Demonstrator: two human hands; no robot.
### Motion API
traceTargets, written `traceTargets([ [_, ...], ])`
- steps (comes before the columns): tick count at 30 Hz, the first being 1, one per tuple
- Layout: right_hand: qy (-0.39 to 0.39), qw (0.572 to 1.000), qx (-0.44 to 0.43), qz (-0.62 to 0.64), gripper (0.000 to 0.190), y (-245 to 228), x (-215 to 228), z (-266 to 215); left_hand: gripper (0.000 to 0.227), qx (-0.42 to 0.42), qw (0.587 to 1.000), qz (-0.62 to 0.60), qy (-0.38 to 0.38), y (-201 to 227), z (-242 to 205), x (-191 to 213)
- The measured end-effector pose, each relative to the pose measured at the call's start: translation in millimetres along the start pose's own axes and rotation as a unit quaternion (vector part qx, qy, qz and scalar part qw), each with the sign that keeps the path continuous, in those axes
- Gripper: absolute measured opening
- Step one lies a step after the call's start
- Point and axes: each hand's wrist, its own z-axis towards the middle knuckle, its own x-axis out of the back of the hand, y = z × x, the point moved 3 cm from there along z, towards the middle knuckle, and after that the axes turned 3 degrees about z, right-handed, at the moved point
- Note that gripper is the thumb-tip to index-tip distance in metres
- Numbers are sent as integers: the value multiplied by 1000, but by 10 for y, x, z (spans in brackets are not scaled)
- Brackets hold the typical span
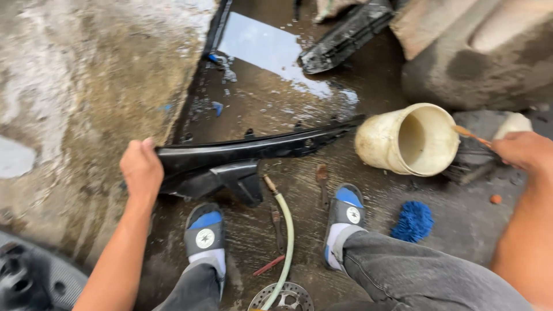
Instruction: Cleaning motorcycle plastic fairings using a small brush and water
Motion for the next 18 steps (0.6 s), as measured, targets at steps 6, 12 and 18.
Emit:
traceTargets([
  [6,-72,990,105,-61,31,-1162,-145,-701,19,-24,992,85,91,142,30,109],
  [12,-20,945,228,-235,30,-1559,-1160,-304,22,-10,983,146,109,406,16,253],
  [18,49,959,233,-155,34,-1408,-1005,-349,51,-62,997,35,39,436,-220,255],
])
